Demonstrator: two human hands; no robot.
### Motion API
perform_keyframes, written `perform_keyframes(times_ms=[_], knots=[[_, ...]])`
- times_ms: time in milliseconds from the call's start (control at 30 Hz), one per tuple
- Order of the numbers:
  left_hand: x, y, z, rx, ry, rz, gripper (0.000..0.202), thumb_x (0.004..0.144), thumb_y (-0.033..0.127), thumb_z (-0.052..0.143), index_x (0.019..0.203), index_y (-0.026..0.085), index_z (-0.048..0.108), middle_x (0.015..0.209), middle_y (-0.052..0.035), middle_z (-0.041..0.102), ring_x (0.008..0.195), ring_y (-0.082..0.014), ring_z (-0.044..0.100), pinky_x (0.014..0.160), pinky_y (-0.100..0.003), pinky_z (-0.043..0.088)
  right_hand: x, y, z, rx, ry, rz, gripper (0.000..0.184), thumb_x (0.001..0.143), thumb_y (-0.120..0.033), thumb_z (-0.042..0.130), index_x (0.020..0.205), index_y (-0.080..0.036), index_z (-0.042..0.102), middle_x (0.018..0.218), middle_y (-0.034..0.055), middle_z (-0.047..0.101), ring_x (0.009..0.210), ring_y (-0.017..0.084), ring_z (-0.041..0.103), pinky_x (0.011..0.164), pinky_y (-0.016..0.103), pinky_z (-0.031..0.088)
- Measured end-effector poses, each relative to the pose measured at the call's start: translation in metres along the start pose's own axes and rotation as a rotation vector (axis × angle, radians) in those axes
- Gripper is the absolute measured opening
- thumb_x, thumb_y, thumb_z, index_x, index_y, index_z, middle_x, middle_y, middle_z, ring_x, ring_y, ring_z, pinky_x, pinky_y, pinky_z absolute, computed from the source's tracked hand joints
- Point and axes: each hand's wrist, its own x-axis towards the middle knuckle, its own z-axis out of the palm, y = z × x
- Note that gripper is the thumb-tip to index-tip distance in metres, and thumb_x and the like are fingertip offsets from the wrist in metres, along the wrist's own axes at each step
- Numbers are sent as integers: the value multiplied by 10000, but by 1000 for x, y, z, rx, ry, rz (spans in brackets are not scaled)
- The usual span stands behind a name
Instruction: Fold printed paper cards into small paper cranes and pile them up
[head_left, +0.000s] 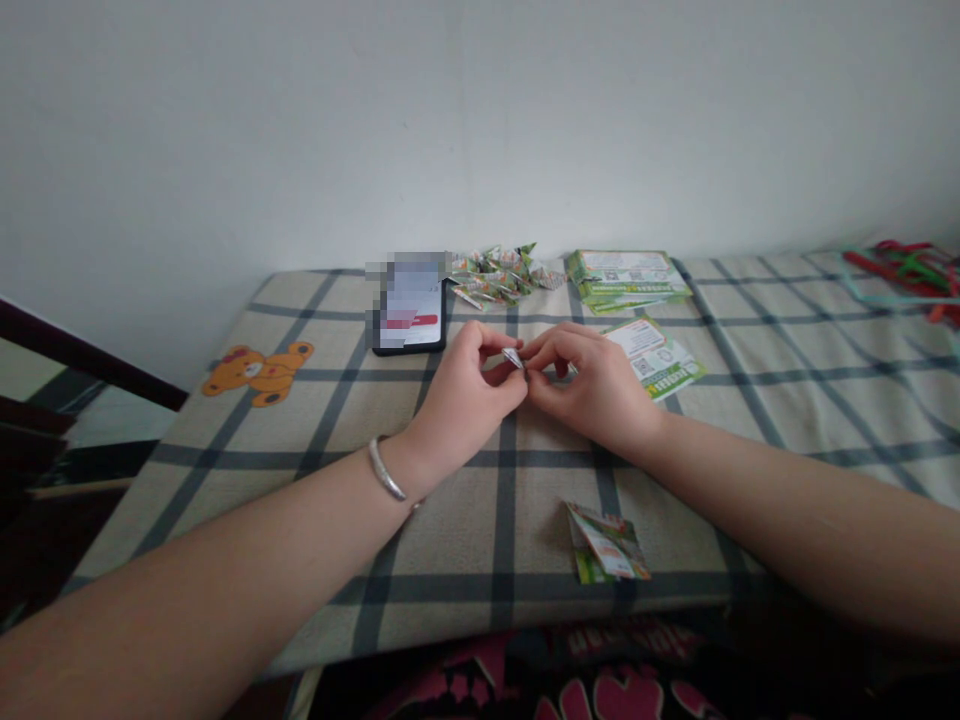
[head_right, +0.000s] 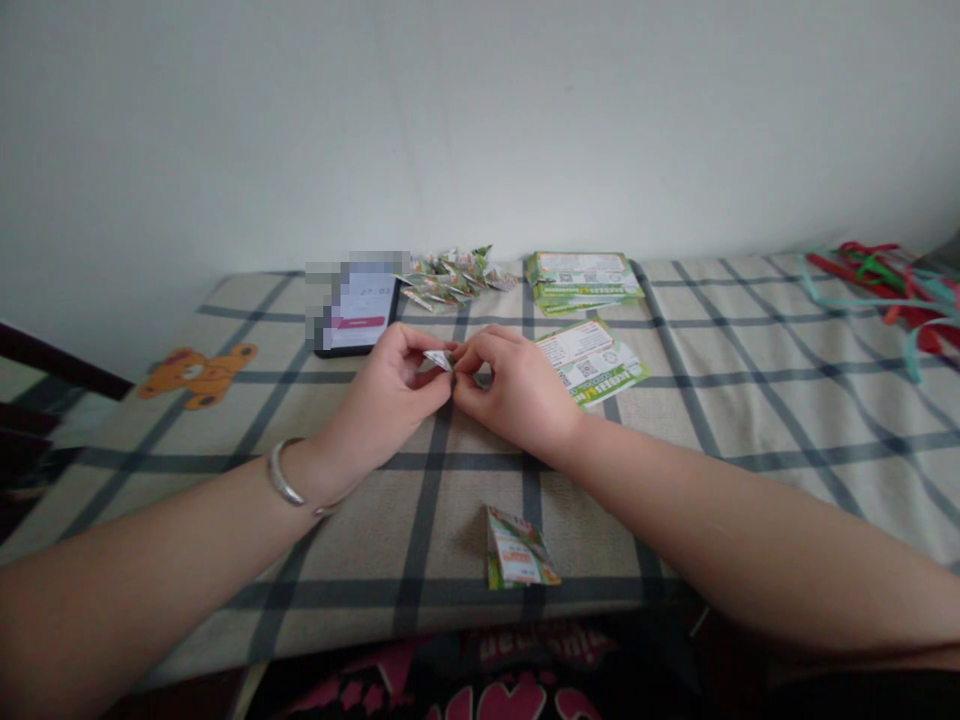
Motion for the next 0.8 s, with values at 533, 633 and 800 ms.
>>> perform_keyframes(times_ms=[533, 633, 800], knots=[[0, 2, -1, 138, 13, -46, 267, 685, 64, 633, 877, 194, 500, 920, -16, 615, 883, -170, 616, 802, -355, 502, -1, 1, 1, -9, -64, 47, 140, 722, -80, 648, 701, -201, 580, 864, 58, 692, 804, 178, 654, 742, 316, 525], [0, 1, -1, 106, 11, -41, 265, 688, 82, 644, 881, 198, 504, 910, -8, 615, 863, -162, 613, 798, -346, 502, -1, 0, 0, -3, -64, 77, 154, 727, -83, 637, 688, -206, 552, 858, 50, 687, 788, 170, 642, 714, 302, 512], [0, 3, -2, 137, 6, -40, 262, 692, 76, 632, 888, 197, 507, 886, 2, 607, 828, -149, 601, 761, -320, 491, -1, -1, 0, 3, -69, 94, 174, 722, -78, 626, 678, -208, 520, 831, 40, 680, 723, 150, 609, 642, 274, 479]])
